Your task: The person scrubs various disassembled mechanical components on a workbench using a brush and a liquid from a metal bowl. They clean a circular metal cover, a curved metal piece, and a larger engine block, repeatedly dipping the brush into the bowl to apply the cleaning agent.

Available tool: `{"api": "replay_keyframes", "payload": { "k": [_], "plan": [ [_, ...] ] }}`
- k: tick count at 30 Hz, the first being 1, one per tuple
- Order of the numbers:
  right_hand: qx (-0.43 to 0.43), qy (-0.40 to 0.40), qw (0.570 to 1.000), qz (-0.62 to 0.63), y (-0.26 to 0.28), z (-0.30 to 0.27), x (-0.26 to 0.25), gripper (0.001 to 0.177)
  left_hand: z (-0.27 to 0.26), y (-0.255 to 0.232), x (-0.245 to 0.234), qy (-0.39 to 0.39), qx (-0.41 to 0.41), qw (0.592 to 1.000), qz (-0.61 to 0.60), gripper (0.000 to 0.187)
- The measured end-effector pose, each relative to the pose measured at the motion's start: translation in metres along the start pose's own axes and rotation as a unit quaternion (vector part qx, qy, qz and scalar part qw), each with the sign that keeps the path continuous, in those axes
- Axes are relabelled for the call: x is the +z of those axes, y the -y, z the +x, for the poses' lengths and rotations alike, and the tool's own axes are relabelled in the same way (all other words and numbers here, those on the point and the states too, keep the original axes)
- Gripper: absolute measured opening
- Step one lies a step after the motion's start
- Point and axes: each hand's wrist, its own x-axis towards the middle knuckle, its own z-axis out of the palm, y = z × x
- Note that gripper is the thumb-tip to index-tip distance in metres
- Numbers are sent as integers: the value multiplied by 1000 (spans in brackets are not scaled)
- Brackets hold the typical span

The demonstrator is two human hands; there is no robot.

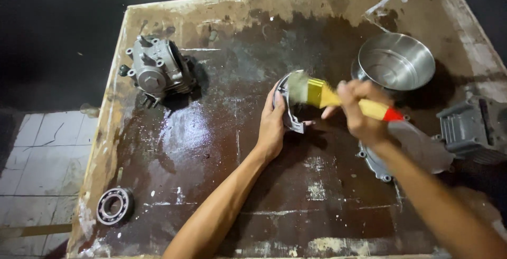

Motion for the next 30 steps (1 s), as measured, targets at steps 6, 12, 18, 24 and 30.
{"api": "replay_keyframes", "payload": {
  "k": [6, 12, 18, 24, 30],
  "plan": [
    [17, 0, 999, -31, 49, -7, 4, 16, 4, 9, -11, 14, -17, 999, 42, 58],
    [50, 64, 995, -64, 49, -16, -10, 14, 5, 19, -23, 62, -35, 997, 12, 57],
    [-9, 5, 994, -106, 14, -34, 2, 17, -8, -20, 9, 74, -102, 992, 7, 65],
    [21, -74, 997, -13, 41, -14, 13, 17, 1, 5, -16, 119, -78, 990, -19, 66],
    [17, 50, 997, -54, 39, -15, 1, 22, 0, -5, -5, 80, -65, 995, 3, 65]
  ]
}}
